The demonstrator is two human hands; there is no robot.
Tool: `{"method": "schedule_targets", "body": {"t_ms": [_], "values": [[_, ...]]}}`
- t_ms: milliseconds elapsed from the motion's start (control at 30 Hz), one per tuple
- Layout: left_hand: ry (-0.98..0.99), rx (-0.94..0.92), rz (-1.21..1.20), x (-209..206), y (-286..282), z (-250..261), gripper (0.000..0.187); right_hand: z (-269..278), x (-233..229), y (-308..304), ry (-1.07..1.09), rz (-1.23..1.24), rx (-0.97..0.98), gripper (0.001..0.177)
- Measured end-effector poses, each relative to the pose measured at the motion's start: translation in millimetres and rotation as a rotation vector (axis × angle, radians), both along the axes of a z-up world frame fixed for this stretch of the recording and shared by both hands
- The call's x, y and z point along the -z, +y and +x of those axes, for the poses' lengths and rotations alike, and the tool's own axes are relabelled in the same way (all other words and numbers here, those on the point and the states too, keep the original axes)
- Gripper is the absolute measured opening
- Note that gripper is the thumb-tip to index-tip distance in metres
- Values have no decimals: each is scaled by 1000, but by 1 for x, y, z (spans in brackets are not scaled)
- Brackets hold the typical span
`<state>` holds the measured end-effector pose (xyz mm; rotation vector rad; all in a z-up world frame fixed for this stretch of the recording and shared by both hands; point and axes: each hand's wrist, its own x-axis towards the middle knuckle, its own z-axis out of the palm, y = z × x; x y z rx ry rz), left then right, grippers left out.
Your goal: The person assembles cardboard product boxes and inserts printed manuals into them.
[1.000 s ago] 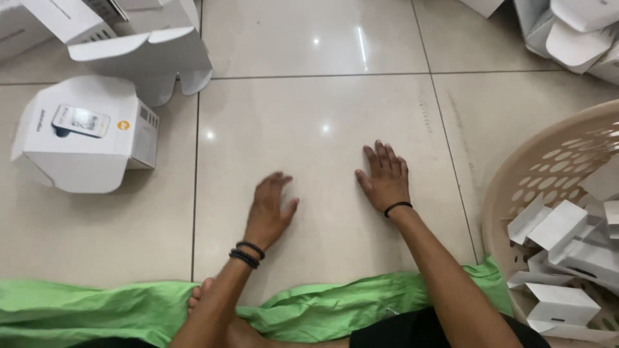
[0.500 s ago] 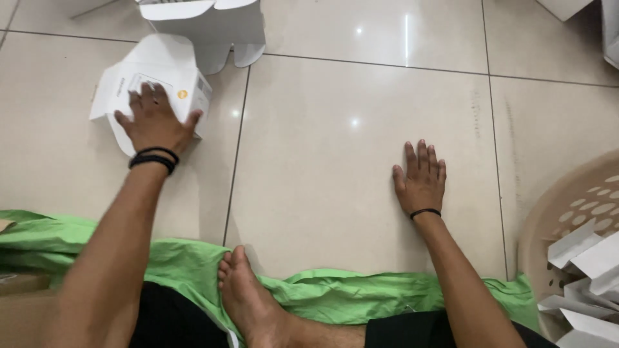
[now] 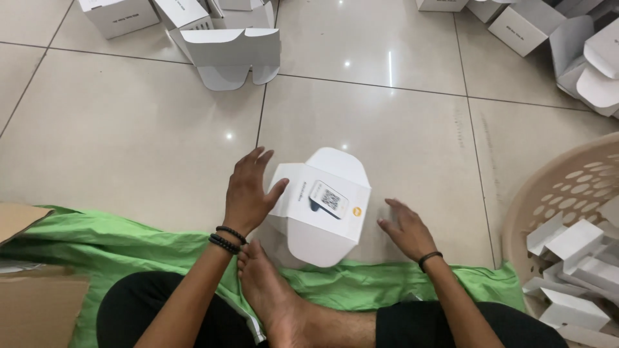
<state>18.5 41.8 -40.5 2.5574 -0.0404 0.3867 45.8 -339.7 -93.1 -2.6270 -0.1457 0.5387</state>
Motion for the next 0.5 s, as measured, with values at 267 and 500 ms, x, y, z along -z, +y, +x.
{"method": "schedule_targets", "body": {"t_ms": [267,500], "values": [[507,75,-648,40,-2,-6,100,-35,-19,47,215,806,300,64],[206,213,-1046,-33,-27,-34,74,-29,-30,39,222,1141,326,70]]}}
